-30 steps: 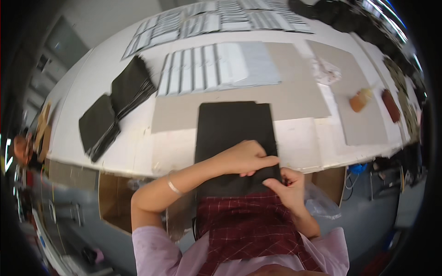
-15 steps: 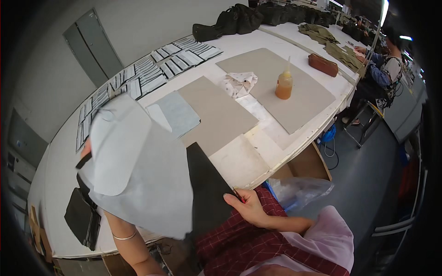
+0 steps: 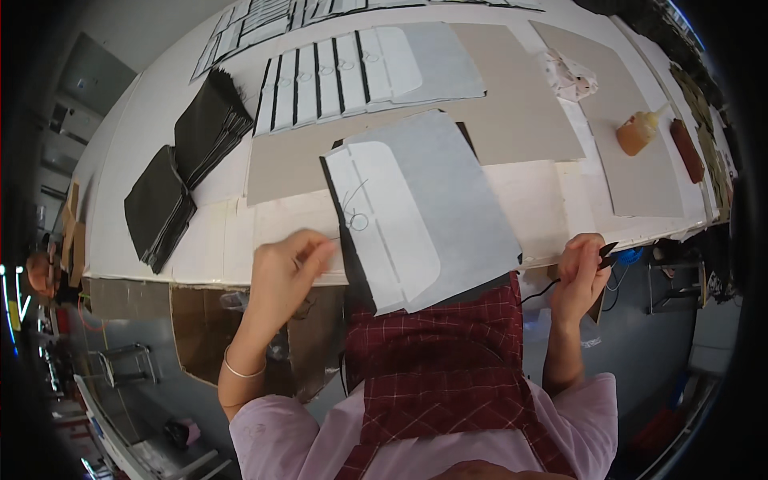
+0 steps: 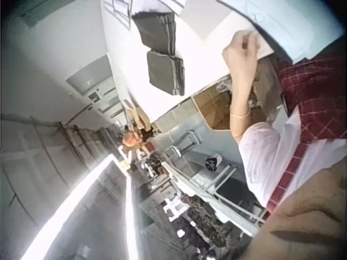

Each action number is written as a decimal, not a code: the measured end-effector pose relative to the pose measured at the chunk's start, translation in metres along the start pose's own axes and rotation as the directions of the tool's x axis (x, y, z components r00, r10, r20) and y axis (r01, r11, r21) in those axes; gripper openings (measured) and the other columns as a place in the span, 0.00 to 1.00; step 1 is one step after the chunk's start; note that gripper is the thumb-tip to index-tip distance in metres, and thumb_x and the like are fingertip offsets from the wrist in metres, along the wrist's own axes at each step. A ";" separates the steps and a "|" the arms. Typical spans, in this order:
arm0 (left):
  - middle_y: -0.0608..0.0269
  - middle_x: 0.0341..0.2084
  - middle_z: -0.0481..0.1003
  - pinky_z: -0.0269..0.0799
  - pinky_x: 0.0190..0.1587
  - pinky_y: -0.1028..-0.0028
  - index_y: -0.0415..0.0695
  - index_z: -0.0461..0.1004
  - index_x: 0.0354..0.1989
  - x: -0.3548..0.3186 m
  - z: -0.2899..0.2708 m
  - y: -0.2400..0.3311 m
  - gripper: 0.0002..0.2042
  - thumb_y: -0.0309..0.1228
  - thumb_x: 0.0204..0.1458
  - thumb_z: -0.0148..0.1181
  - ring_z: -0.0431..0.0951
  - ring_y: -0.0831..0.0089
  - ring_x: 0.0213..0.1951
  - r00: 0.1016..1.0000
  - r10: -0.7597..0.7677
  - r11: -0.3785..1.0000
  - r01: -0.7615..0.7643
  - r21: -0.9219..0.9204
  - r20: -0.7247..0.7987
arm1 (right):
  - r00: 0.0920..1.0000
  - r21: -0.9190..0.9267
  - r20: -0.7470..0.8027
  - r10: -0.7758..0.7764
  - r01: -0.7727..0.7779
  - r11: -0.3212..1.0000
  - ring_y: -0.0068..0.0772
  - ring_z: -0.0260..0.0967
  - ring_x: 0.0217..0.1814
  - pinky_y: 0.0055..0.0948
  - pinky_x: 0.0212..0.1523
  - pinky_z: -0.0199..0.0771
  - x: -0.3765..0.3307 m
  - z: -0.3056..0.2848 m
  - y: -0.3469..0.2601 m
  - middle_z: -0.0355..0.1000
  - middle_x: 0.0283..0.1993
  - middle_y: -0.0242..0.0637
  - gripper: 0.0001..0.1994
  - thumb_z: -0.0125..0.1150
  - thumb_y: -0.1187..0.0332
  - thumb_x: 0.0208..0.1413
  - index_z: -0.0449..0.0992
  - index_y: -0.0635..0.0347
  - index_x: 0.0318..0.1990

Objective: The person assembles dark fabric pieces by applying glue to a white paper template and pressing the fabric onto it. They use scissors to trim excess fabric around the template's edges and remove small circular cutouts. The process is repeated for multiple units, with finished pieces stacked on the table.

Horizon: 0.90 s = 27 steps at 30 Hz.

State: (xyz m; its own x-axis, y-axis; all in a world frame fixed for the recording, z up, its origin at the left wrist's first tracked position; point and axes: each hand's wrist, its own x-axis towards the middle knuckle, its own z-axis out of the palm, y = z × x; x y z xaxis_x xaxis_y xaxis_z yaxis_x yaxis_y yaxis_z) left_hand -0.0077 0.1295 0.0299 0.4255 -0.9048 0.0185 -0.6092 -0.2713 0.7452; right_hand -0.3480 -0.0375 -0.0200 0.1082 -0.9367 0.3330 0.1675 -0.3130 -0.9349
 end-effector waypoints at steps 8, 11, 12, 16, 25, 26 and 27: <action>0.64 0.28 0.75 0.69 0.34 0.73 0.42 0.80 0.39 0.056 0.005 -0.005 0.07 0.23 0.52 0.67 0.74 0.70 0.37 0.938 0.345 0.937 -0.347 0.044 0.045 | 0.441 -0.235 0.882 -0.166 0.717 0.657 0.28 0.75 0.25 0.28 0.26 0.73 0.038 0.093 -0.026 0.76 0.42 0.36 0.15 0.64 0.73 0.51 0.76 0.59 0.48; 0.62 0.28 0.74 0.70 0.35 0.70 0.41 0.79 0.37 0.066 0.005 -0.016 0.06 0.23 0.51 0.67 0.73 0.65 0.37 0.911 0.399 0.904 -0.410 0.122 0.104 | 0.271 -0.149 0.950 -0.153 0.827 0.542 0.29 0.76 0.25 0.28 0.24 0.74 0.036 0.124 -0.022 0.76 0.53 0.34 0.18 0.64 0.71 0.52 0.75 0.59 0.52; 0.61 0.28 0.74 0.69 0.35 0.69 0.41 0.79 0.36 0.068 0.005 -0.019 0.05 0.23 0.51 0.67 0.73 0.64 0.36 0.902 0.415 0.890 -0.430 0.153 0.121 | 0.243 -0.144 0.962 -0.123 0.837 0.528 0.28 0.76 0.24 0.28 0.23 0.74 0.036 0.130 -0.020 0.75 0.56 0.35 0.19 0.63 0.70 0.53 0.75 0.59 0.54; 0.60 0.29 0.75 0.69 0.37 0.67 0.40 0.78 0.33 0.067 0.008 -0.025 0.04 0.22 0.51 0.66 0.72 0.62 0.36 0.910 0.404 0.903 -0.413 0.119 0.091 | 0.173 -0.112 0.982 -0.079 0.859 0.500 0.27 0.74 0.21 0.27 0.20 0.73 0.034 0.147 -0.010 0.73 0.63 0.36 0.22 0.61 0.69 0.55 0.74 0.60 0.58; 0.59 0.33 0.74 0.70 0.42 0.70 0.39 0.76 0.36 0.048 0.003 -0.029 0.05 0.22 0.53 0.65 0.73 0.62 0.39 0.965 0.262 0.962 -0.259 -0.081 0.023 | 0.139 -0.099 0.989 -0.043 0.860 0.501 0.26 0.73 0.20 0.25 0.19 0.72 0.032 0.150 -0.002 0.70 0.66 0.40 0.22 0.60 0.70 0.56 0.73 0.61 0.60; 0.59 0.33 0.74 0.70 0.42 0.70 0.39 0.75 0.37 0.042 0.002 -0.017 0.05 0.23 0.53 0.65 0.73 0.62 0.39 0.976 0.217 0.972 -0.216 -0.089 0.001 | 0.141 -0.097 0.989 -0.049 0.854 0.511 0.26 0.73 0.20 0.25 0.19 0.72 0.032 0.150 -0.002 0.70 0.66 0.40 0.23 0.60 0.70 0.56 0.74 0.61 0.60; 0.59 0.34 0.74 0.71 0.42 0.70 0.39 0.75 0.37 0.039 0.003 -0.011 0.06 0.23 0.53 0.65 0.73 0.62 0.39 0.985 0.171 0.980 -0.172 -0.099 -0.021 | 0.144 -0.095 0.988 -0.054 0.848 0.521 0.26 0.73 0.20 0.25 0.19 0.72 0.032 0.150 -0.001 0.70 0.66 0.40 0.23 0.61 0.70 0.55 0.74 0.61 0.60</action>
State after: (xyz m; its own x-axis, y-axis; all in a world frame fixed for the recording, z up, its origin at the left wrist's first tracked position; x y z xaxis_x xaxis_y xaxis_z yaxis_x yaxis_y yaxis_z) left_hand 0.0131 0.0959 0.0203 0.3288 -0.9309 0.1592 -0.6037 -0.0776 0.7934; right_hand -0.1978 -0.0441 0.0101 0.9749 0.0374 0.2195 0.0859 -0.9726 -0.2161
